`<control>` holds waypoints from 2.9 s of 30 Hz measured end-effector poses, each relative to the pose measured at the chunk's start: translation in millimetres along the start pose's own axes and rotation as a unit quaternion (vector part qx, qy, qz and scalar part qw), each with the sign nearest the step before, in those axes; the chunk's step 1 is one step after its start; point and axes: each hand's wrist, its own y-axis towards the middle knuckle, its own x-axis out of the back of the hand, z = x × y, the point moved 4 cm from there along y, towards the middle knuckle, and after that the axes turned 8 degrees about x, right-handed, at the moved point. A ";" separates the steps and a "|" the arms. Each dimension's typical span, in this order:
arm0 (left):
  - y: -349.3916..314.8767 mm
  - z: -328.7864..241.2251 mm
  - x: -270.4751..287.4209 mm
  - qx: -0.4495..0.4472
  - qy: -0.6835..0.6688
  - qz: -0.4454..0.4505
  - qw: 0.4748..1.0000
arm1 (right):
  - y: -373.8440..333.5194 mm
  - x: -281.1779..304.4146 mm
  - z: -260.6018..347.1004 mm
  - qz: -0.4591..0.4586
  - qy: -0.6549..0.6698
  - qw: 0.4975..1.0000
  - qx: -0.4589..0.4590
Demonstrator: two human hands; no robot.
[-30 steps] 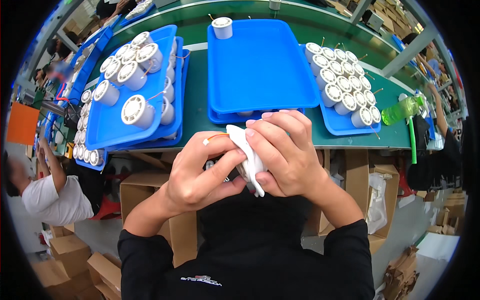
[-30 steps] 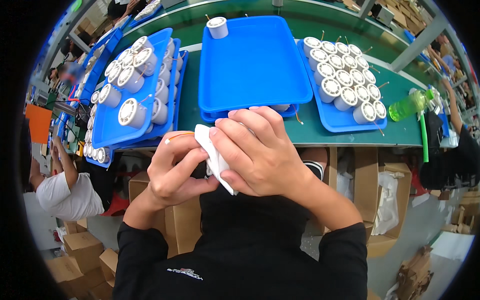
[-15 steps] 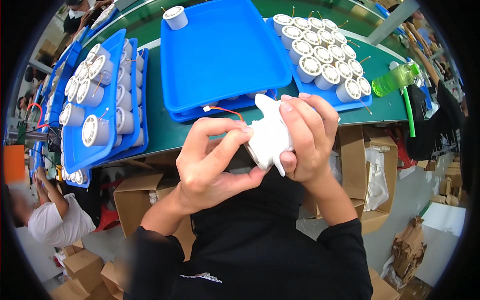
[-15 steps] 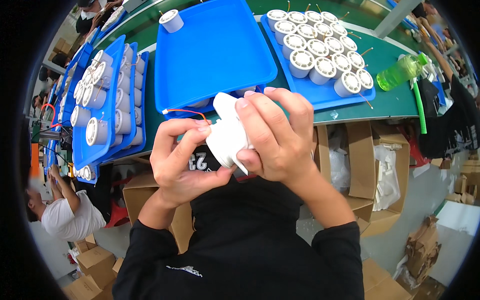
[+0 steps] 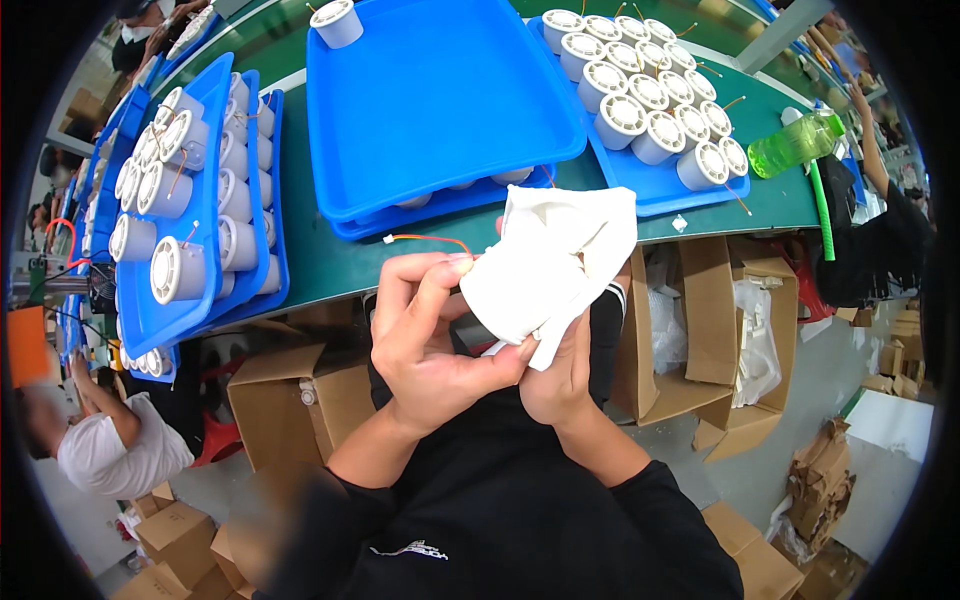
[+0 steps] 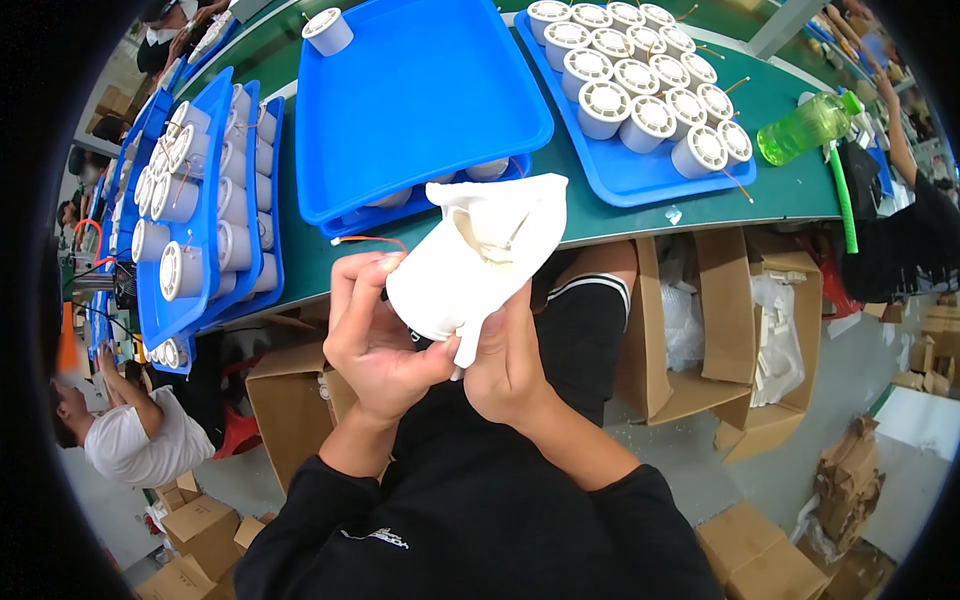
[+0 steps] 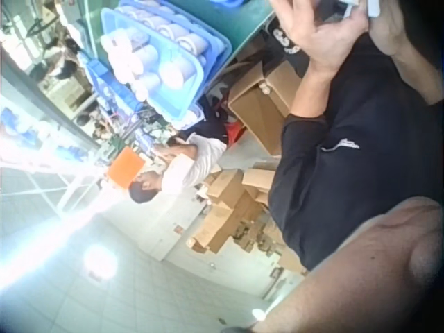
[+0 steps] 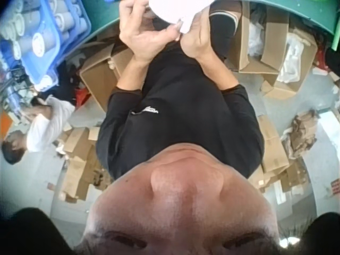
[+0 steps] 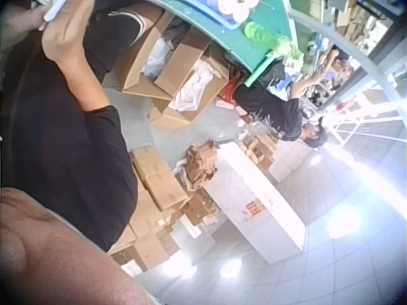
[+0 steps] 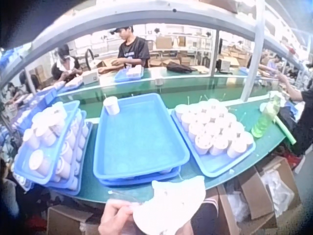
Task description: Cleaning electronic components with a cloth at an assembly line.
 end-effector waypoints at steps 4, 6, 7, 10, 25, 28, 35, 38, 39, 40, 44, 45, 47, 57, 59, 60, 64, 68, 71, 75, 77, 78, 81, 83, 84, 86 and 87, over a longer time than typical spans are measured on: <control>-7.3 8.5 -0.9 0.129 -0.131 0.031 0.982 | -1.6 -7.4 -6.0 0.007 -0.015 0.999 -0.028; -10.7 17.7 -0.3 0.184 -0.195 0.039 0.963 | -3.3 -8.8 -12.4 0.010 -0.006 0.999 -0.033; -13.4 23.1 -1.3 0.238 -0.257 0.047 0.935 | -5.3 -9.6 -16.5 0.011 0.004 0.999 -0.037; -18.0 24.4 -3.8 0.307 -0.337 0.052 0.889 | -12.8 -9.7 -28.1 -0.064 0.001 0.998 -0.015; -19.5 33.0 -21.0 0.467 -0.561 0.034 0.682 | 36.3 18.9 -31.2 -0.059 -0.027 0.997 -0.045; -19.5 35.8 -30.1 0.470 -0.586 0.028 0.659 | 44.1 23.7 -24.0 -0.056 -0.053 0.996 -0.044; -23.7 26.3 -41.9 0.449 -0.546 0.047 0.705 | 32.7 39.7 -25.5 -0.093 -0.014 0.993 -0.070; -22.2 20.8 -42.3 0.424 -0.527 0.036 0.736 | 27.2 49.2 -31.1 -0.109 -0.015 0.992 -0.063; -21.4 20.4 -41.3 0.417 -0.502 0.029 0.758 | 26.7 50.7 -30.8 -0.109 -0.015 0.992 -0.064; -21.9 20.7 -41.4 0.417 -0.502 0.029 0.757 | 26.1 52.8 -29.7 -0.126 0.010 0.990 -0.055; -21.4 17.9 -39.6 0.392 -0.454 0.037 0.799 | 21.0 63.1 -26.7 -0.200 -0.003 0.980 -0.008; -21.2 16.9 -39.3 0.386 -0.413 0.045 0.824 | 20.3 64.0 -20.1 -0.236 -0.040 0.971 0.007; -22.6 18.1 -38.6 0.380 -0.397 0.042 0.834 | 16.5 71.6 -10.5 -0.228 -0.104 0.967 0.046; -21.2 17.6 -36.3 0.420 -0.449 -0.004 0.789 | 6.3 64.8 30.8 -0.098 -0.343 0.912 0.201; -19.9 19.7 -32.6 0.379 -0.424 -0.023 0.822 | 6.1 65.8 30.2 -0.105 -0.335 0.912 0.210; -19.0 19.8 -29.8 0.338 -0.401 -0.039 0.850 | 5.9 65.7 29.9 -0.105 -0.334 0.913 0.210; -15.8 18.3 -19.9 0.227 -0.291 -0.058 0.927 | 4.0 66.7 29.2 -0.111 -0.343 0.908 0.215; -14.3 17.3 -19.3 0.278 -0.309 -0.041 0.909 | 3.6 66.3 30.2 -0.109 -0.344 0.906 0.219; -17.2 23.0 -23.9 0.361 -0.378 -0.025 0.852 | 4.3 67.3 31.5 -0.114 -0.343 0.904 0.230; -16.3 23.5 -28.6 0.411 -0.464 -0.021 0.785 | 4.5 72.1 30.8 -0.123 -0.363 0.891 0.244; -15.6 24.5 -29.8 0.418 -0.470 -0.014 0.778 | 4.1 73.4 29.1 -0.121 -0.363 0.888 0.255; -15.5 24.8 -31.2 0.425 -0.478 -0.005 0.769 | 4.6 74.0 28.7 -0.121 -0.362 0.889 0.255; -15.2 25.1 -33.1 0.433 -0.482 -0.001 0.762 | 6.3 75.4 29.5 -0.114 -0.360 0.887 0.264; -15.1 24.0 -34.0 0.437 -0.484 -0.003 0.758 | 7.2 76.9 29.7 -0.099 -0.368 0.886 0.264; -15.2 23.6 -34.7 0.441 -0.486 -0.003 0.754 | 7.6 78.1 29.5 -0.099 -0.367 0.886 0.264; -15.3 23.2 -35.6 0.443 -0.486 -0.001 0.753 | 8.4 78.8 29.8 -0.089 -0.374 0.881 0.276; -15.1 23.0 -36.3 0.446 -0.486 0.001 0.752 | 8.9 78.3 30.4 -0.090 -0.373 0.881 0.276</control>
